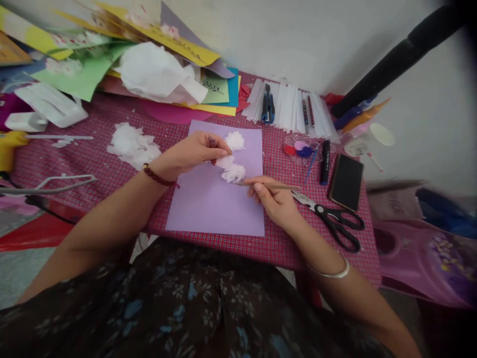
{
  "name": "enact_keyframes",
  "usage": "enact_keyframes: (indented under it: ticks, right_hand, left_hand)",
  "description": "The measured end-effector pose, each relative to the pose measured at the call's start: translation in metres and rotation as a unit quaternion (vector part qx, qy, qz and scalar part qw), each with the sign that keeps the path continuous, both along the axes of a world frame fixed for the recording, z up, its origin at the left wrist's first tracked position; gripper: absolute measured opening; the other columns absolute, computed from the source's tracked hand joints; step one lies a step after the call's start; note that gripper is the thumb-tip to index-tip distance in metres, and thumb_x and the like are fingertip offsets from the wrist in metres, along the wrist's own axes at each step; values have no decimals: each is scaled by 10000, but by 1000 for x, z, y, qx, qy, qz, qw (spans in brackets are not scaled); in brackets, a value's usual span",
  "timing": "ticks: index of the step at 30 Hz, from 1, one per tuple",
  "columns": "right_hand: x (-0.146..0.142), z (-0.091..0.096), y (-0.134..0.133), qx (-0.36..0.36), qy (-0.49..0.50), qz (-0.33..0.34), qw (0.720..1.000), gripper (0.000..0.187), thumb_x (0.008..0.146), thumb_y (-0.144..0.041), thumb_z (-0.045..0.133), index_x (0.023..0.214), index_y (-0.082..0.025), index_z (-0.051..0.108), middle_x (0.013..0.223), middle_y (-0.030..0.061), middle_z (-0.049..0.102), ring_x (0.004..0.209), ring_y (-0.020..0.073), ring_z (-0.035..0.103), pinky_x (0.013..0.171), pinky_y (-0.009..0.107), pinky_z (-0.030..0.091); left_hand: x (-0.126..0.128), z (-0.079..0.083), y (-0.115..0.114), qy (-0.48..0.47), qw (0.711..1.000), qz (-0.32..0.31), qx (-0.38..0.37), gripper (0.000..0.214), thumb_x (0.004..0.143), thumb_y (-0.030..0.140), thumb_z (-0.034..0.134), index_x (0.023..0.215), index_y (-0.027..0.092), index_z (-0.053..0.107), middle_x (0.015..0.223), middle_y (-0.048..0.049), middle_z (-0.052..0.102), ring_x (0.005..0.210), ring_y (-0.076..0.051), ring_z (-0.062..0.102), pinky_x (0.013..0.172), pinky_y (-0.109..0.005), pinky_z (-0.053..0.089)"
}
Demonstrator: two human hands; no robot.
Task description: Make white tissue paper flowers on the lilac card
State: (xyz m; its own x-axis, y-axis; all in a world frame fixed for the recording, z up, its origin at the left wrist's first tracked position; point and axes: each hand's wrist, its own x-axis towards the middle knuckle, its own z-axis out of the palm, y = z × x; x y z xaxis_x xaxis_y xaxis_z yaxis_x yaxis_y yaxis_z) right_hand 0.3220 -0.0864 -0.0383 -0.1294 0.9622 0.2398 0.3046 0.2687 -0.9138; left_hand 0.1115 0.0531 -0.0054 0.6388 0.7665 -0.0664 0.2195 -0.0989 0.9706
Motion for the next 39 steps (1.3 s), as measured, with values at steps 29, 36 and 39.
enact_keyframes:
  ticks: [29,36,39]
  right_hand:
    - [-4,-2,9,-34,-7,-39,999,364,981,-522,470,988,-205,648,760,9,634,591,108,550,570,274,449]
    - [-5,-3,13,-38,16,-29,999,337,986,-489,484,995,-200,657,788,14,654,580,104,550,578,275,460]
    - [-6,-2,15,-39,12,-37,999,345,980,-504,489,1011,-204,657,819,22,680,579,107,551,592,283,474]
  left_hand:
    - [12,-28,6,142,976,-59,153,108,641,128,614,684,142,712,617,-10,658,554,-113,554,567,-234,356]
    - [12,-26,6,158,972,-68,158,105,650,128,614,687,138,712,614,-15,653,553,-122,552,576,-247,362]
    - [13,-27,6,153,973,-71,159,93,658,124,615,684,137,704,605,-8,648,553,-116,550,572,-239,357]
